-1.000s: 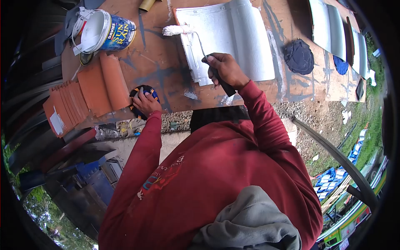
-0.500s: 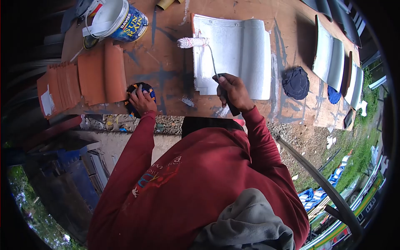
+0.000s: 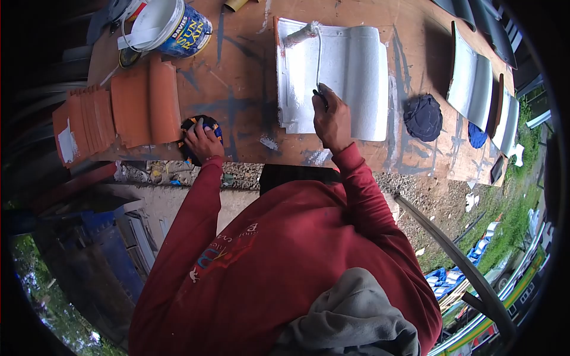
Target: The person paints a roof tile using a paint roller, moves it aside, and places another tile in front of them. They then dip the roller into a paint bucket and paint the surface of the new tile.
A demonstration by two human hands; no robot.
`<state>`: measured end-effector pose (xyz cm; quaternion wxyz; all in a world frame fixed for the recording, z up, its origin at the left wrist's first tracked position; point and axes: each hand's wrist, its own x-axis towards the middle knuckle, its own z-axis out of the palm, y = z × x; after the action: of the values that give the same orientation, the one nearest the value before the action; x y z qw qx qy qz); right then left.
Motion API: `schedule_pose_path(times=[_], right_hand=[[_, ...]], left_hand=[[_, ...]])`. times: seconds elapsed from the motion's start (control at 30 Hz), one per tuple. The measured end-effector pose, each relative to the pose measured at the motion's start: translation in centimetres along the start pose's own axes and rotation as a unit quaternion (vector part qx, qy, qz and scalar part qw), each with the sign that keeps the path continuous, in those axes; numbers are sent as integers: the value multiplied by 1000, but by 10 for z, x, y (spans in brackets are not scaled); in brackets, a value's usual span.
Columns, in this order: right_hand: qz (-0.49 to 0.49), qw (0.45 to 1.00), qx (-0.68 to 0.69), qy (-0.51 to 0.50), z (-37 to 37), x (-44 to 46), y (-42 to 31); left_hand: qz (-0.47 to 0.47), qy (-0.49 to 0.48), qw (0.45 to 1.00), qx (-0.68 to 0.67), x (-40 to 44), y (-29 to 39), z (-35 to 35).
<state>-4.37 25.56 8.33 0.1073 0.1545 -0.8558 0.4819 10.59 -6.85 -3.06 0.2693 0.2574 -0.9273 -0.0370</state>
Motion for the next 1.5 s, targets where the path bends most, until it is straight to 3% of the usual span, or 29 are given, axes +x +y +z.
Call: schedule_pose_path(times=[0.23, 0.37, 0.63, 0.97, 1.1, 1.17, 1.33, 1.5], right_hand=[[28, 997, -64, -43, 1, -2, -8], [-7, 995, -71, -73, 8, 9, -9], [2, 981, -53, -186, -41, -70, -33], [-4, 995, -6, -100, 7, -9, -26], [14, 989, -9, -145, -10, -36, -32], [71, 987, 43, -135, -6, -39, -36], [71, 988, 84, -108, 6, -3, -43], [68, 986, 60, -141, -14, -48, -43]], left_hand=[[-29, -30, 998, -41, -4, -1, -2], [-15, -22, 999, -24, -1, -4, 2], [-4, -8, 1000, -15, 1, -5, 0], [-4, -11, 999, -30, 0, -7, 1], [-21, -19, 999, -25, 0, -3, 0], [-18, -23, 999, -20, -2, -5, -2], [1, -13, 1000, -22, 2, -3, -2], [-18, -14, 999, -32, 1, -2, -1]])
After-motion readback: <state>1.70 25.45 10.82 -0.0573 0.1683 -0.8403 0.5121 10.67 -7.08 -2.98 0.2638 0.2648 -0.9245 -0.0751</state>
